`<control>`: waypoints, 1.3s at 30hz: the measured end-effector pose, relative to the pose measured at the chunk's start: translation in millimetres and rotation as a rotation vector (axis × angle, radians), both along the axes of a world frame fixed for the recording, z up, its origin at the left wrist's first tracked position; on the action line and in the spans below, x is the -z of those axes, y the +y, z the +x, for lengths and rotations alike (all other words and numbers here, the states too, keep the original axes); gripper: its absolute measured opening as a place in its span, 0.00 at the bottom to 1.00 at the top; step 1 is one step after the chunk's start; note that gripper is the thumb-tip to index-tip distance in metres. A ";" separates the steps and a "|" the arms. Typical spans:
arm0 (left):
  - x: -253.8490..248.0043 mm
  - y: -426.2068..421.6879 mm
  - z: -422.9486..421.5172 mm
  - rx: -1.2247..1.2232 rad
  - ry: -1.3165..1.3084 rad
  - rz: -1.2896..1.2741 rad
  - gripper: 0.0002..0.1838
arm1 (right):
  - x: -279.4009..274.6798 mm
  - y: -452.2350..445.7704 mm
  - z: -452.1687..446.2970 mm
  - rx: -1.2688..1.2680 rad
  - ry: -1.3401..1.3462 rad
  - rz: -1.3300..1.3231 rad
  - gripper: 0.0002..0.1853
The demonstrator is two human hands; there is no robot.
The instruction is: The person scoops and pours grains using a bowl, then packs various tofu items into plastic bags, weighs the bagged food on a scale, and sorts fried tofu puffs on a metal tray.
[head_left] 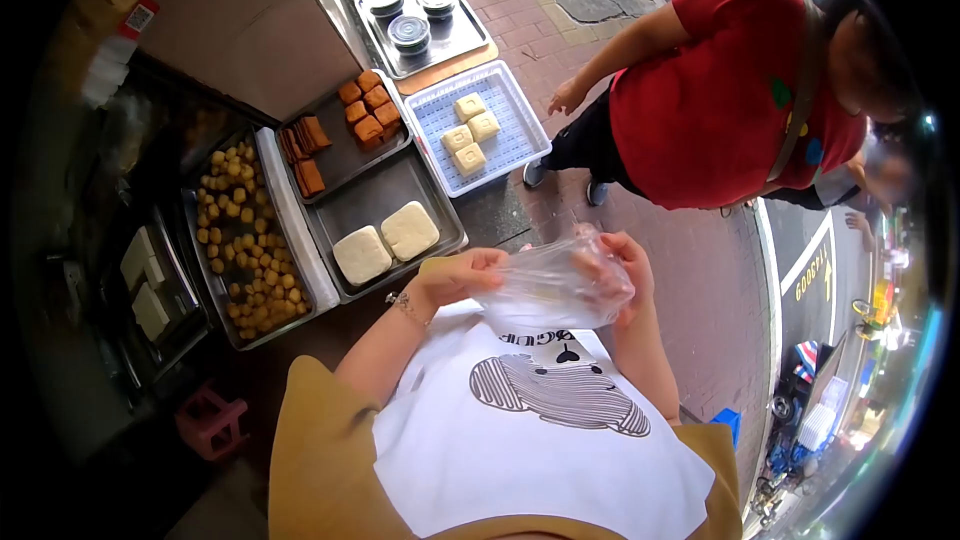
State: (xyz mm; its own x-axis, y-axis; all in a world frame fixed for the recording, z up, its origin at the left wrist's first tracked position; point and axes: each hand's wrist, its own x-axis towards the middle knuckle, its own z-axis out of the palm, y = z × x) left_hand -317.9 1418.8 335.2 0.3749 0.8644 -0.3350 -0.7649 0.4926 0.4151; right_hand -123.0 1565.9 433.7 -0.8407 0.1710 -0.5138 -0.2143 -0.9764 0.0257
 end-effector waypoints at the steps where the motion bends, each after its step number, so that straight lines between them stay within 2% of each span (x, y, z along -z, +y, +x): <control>1: 9.9 13.3 -6.4 -0.061 0.013 0.093 0.15 | 12.6 2.9 2.5 -0.153 0.241 0.012 0.23; 2: 24.6 28.7 -13.6 -0.124 0.026 0.184 0.14 | 21.3 4.9 2.7 -0.282 0.403 -0.092 0.25; 4: 63.2 61.9 -16.1 -0.345 -0.084 0.349 0.17 | 76.4 12.0 9.7 -0.547 0.229 -0.103 0.20; 6: 90.9 89.8 -17.6 -0.545 -0.155 0.572 0.17 | 126.9 19.9 2.2 -0.759 -0.175 0.294 0.18; 7: 86.7 95.9 -14.4 -0.497 -0.227 0.588 0.18 | 152.6 28.6 -2.0 -0.861 -0.382 0.497 0.17; 8: 76.7 98.7 -13.6 -0.354 -0.100 0.564 0.18 | 206.8 52.7 8.9 -1.142 -0.022 0.661 0.13; 10: 53.9 103.0 -11.4 -0.077 0.132 0.503 0.17 | 217.8 66.0 -8.5 -1.238 -0.127 1.121 0.15; 13: 30.8 118.6 -12.1 0.191 0.614 0.405 0.13 | 185.1 87.9 -30.1 -0.980 -0.399 2.278 0.18; 14: 30.6 123.6 -13.2 0.287 0.771 0.362 0.15 | 189.1 94.6 -41.2 -1.002 -0.497 2.457 0.19; 15: 43.2 127.8 -14.4 0.283 1.149 0.071 0.14 | 198.2 102.2 -55.1 -1.013 -0.598 2.634 0.21; 16: 65.6 134.9 -19.4 0.281 1.466 0.000 0.14 | 210.1 109.3 -66.5 -1.014 -0.707 2.812 0.23; 17: 94.2 141.8 -26.1 0.283 1.782 -0.079 0.14 | 232.5 115.5 -75.9 -0.946 -0.659 2.928 0.25; 18: 119.8 149.2 -35.8 0.287 2.096 -0.162 0.14 | 240.4 123.2 -93.0 -1.031 -0.629 2.894 0.26; 20: 164.1 175.7 -69.9 0.271 2.099 -0.272 0.21 | 255.7 142.8 -141.1 -1.194 -0.570 2.826 0.28; 21: 180.7 192.3 -93.4 0.260 2.102 -0.331 0.25 | 258.0 157.0 -171.8 -1.359 -0.561 2.755 0.29; 24: 216.1 231.9 -157.0 0.357 1.962 -0.436 0.40 | 331.8 207.7 -236.3 -0.886 -0.348 2.942 0.33; 25: 228.2 239.7 -174.4 0.259 2.029 -0.387 0.49 | 343.2 222.8 -264.1 -1.051 -0.334 2.924 0.35; 28: 278.9 267.7 -229.8 0.317 1.927 -0.334 0.47 | 392.1 259.7 -329.2 -1.397 -0.328 2.740 0.39; 29: 295.9 278.1 -247.0 0.361 1.854 -0.342 0.47 | 405.5 267.9 -347.9 -1.494 -0.305 2.764 0.42; 32: 344.8 290.9 -283.1 0.233 1.814 -0.225 0.48 | 440.7 277.0 -386.8 -1.601 -0.330 2.457 0.45; 33: 354.6 293.2 -288.7 0.157 1.781 -0.228 0.40 | 462.9 279.7 -392.5 -1.617 -0.335 2.411 0.51; 36: 404.5 286.7 -283.7 0.153 1.882 -0.114 0.44 | 508.5 293.5 -387.4 -1.618 -0.311 2.394 0.54; 37: 414.0 283.5 -275.2 0.070 1.901 -0.100 0.43 | 516.3 296.1 -382.8 -1.490 -0.293 2.369 0.56; 39: 421.4 280.4 -265.8 0.045 1.850 -0.135 0.42 | 521.9 299.7 -376.4 -1.396 -0.251 2.360 0.54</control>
State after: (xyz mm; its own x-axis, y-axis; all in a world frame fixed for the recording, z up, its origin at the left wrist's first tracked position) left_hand -583.6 1699.2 -86.2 -0.4843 0.8015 -0.3508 0.5735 0.5936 0.5646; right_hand -499.4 1865.6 -88.1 -0.8819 0.0217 -0.4709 0.2500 0.8685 -0.4281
